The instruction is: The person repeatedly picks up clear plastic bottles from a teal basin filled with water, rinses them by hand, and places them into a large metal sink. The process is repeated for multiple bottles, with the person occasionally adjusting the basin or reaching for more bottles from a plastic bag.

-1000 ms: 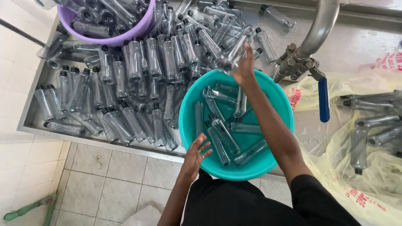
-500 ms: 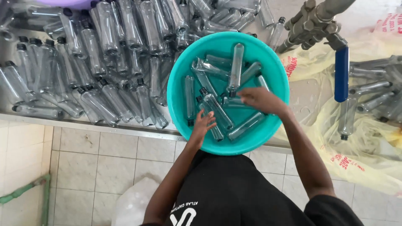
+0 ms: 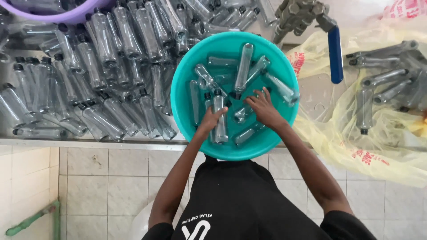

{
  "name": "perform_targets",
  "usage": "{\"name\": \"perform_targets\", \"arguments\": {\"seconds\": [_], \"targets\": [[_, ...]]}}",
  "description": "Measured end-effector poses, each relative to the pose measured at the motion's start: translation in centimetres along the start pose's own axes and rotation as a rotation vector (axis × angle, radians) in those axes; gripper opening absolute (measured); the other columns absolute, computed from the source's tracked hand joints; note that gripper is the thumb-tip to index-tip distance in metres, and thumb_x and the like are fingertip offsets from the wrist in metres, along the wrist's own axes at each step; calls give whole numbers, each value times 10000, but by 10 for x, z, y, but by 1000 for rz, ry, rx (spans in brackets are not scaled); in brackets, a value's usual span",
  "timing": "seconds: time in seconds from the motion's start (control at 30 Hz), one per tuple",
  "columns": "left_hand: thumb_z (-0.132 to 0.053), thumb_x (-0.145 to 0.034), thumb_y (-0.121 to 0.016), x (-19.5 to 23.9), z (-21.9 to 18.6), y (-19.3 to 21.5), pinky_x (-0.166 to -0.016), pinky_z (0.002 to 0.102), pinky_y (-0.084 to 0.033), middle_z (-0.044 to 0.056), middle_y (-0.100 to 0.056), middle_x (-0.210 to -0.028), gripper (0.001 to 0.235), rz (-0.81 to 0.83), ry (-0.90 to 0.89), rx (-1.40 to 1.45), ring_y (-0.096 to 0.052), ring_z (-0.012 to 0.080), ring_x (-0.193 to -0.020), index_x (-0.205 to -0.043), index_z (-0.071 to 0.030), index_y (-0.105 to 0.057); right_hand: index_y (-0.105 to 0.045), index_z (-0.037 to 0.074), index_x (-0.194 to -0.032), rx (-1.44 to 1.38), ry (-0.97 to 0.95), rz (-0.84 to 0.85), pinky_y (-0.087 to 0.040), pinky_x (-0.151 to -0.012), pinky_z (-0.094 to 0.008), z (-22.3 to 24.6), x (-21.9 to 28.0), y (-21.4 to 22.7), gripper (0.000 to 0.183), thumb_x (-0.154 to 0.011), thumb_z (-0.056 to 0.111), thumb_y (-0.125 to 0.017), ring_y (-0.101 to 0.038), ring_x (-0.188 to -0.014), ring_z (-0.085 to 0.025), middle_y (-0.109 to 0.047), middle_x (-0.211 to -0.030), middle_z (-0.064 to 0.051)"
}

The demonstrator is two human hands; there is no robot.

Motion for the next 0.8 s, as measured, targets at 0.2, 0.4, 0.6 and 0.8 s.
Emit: {"name": "perform_targets", "arguments": {"seconds": [0.2,0.4,0.6,0.8], "targets": [[-773,-862,-727,65,-88,-19,-1071,579,-550,329,-730,-1305,987,353,-16,-465,-679,471,-1299,-1344,88,-693,-685,283,-1320,-261,-139,-27,-519,-1002,-582,12,17,17,699,-810,-157,-500,-468,-1396,-494,-446,-1578,-122],[-621,-813,-770,-42,-20,-104,-824,666,-656,484,-668,-1212,943,337,219,-271,-736,615,-1013,-1301,178,-661,-439,55,-1489,-765,-830,-75,-535,-1013,-667,-35,27,-81,697,-1118,613,-628,-601,-1258,-609,-486,-1344,-283],[-645,-816,-847,-132,19,-102,-964,669,-539,365,-647,-1324,967,144,30,-229,-657,545,-1190,-1409,79,-599,-399,79,-1445,-745,-1015,217,-555,-962,-710,-71,14,-205,833,-875,493,-846,-712,-1147,-589,-718,-1175,-372],[-747,-1006,-653,-148,16,-100,-1304,640,-274,356,-687,-1384,881,-145,-436,-500,-592,541,-1387,-1363,56,-714,-604,-82,-1436,-785,-904,381,-503,-1142,-655,-37,-24,-115,729,-887,386,-713,-625,-1331,-549,-661,-1392,-389]]}}
Point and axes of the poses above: each hand's wrist, its own x-axis away from the middle knuckle, its own y-axis out of the back of the hand, z = x × y, the point moved 5 cm from there along -x, towards the middle knuckle
